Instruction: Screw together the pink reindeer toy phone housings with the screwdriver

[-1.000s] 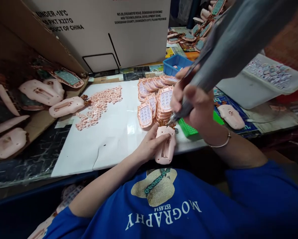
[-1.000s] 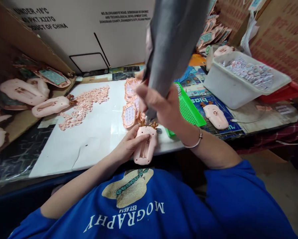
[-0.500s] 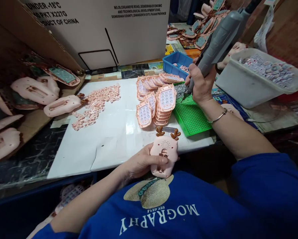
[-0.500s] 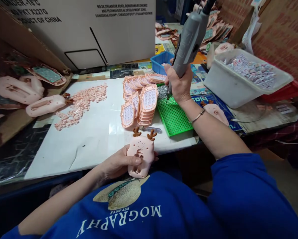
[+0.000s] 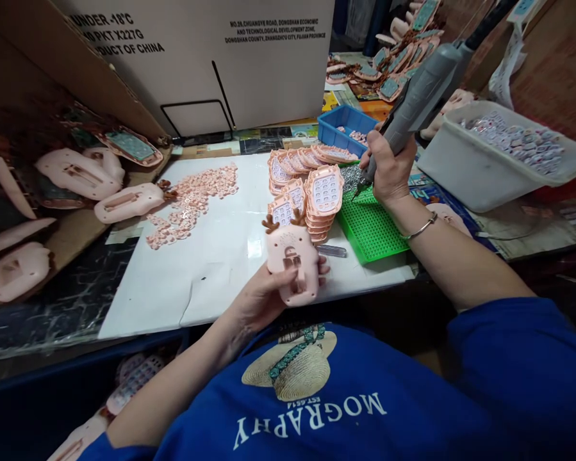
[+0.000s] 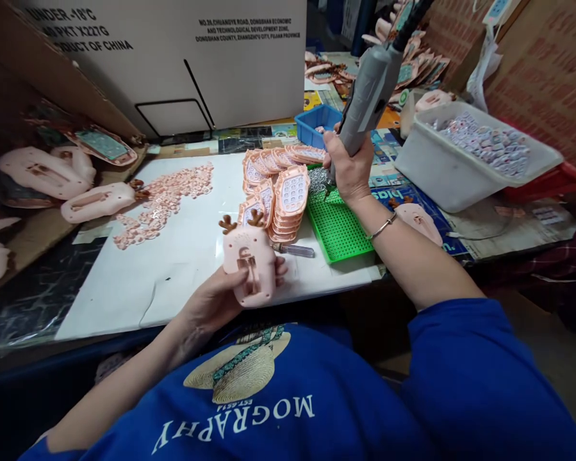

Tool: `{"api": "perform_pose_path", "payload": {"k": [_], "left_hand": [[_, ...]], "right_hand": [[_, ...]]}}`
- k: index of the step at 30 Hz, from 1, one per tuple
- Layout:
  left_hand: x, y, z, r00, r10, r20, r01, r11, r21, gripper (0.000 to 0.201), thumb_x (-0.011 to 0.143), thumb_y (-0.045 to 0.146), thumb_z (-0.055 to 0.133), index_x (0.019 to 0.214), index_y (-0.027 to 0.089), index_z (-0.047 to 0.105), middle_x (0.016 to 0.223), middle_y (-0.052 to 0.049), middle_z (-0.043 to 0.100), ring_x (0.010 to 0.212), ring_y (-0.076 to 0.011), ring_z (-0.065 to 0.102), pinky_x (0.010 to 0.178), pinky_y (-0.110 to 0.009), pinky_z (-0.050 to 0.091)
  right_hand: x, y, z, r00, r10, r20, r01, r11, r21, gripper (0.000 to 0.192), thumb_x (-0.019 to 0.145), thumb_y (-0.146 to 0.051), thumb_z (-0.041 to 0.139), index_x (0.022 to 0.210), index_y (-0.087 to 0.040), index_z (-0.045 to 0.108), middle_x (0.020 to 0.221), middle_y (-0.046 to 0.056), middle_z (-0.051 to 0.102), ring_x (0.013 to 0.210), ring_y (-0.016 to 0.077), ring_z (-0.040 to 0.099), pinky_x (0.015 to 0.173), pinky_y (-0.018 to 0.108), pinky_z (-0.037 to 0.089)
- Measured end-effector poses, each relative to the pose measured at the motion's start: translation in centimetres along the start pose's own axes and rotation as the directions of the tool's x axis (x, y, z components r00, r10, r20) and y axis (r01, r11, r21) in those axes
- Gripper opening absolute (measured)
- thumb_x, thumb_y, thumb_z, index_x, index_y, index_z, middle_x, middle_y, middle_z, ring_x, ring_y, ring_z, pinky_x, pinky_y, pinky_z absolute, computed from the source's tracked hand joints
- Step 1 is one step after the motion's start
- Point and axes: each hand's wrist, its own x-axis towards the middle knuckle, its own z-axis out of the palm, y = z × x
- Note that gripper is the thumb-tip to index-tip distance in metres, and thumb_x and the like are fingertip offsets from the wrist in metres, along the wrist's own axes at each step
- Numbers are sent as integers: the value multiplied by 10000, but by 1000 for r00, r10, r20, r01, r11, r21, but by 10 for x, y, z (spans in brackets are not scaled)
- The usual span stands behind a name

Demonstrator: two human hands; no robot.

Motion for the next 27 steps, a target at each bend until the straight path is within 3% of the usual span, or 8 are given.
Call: {"api": "perform_pose_path", "payload": {"k": [4,8,11,12,15,19,27], "left_hand": [[3,14,3,981,145,-127,-153,986,-60,414,793,262,794,1162,93,714,1157,-157,763,1073,-281,738,987,-395,594],[12,20,9,951,210,-225,-237,966,-101,273,882,211,673,1127,91,693,1123,-161,770,1125,-295,725,1054,-452,561],[21,21,11,937,218,-273,-262,955,-137,221,932,193,586,1106,96,681,1072,-156,779,1174,-303,705,1090,-491,529],[23,20,11,935,216,-283,-264,953,-146,218,939,189,572,1105,96,679,1061,-154,779,1176,-303,705,1090,-495,527],[28,17,12,936,206,-286,-257,954,-154,226,934,182,583,1118,93,679,1062,-152,778,1149,-294,716,1082,-477,529],[28,14,15,932,240,-272,-285,948,-139,226,899,165,640,1113,121,694,1033,-114,786,1058,-270,748,1054,-445,547],[26,14,17,933,286,-221,-321,935,-147,210,887,149,663,1093,136,705,1008,-98,789,968,-231,767,982,-370,580]], "right_hand": [[1,-24,2,999,-32,22,32,999,13,404,715,-566,836,879,-315,566,668,-89,571,454,126,466,456,312,369],[-9,-69,9,994,-71,81,64,994,86,229,799,-460,795,892,-363,609,666,-90,566,472,127,449,486,314,379],[-31,-111,22,991,-105,87,79,964,255,134,829,-384,781,857,-318,668,604,-63,497,441,119,450,425,298,316],[-40,-124,28,983,-76,166,29,964,266,157,826,-396,798,884,-306,683,627,-52,502,460,123,480,428,298,341],[-68,-153,43,968,-73,241,-14,941,339,250,786,-457,834,900,-280,698,618,-49,466,415,111,444,372,290,338],[-91,-164,56,942,-18,335,-115,920,374,260,804,-441,807,953,-265,689,610,-59,510,396,104,439,375,280,387],[-98,-155,59,913,55,403,-204,919,337,279,804,-429,811,989,-275,670,602,-63,578,441,139,539,478,308,481]]}}
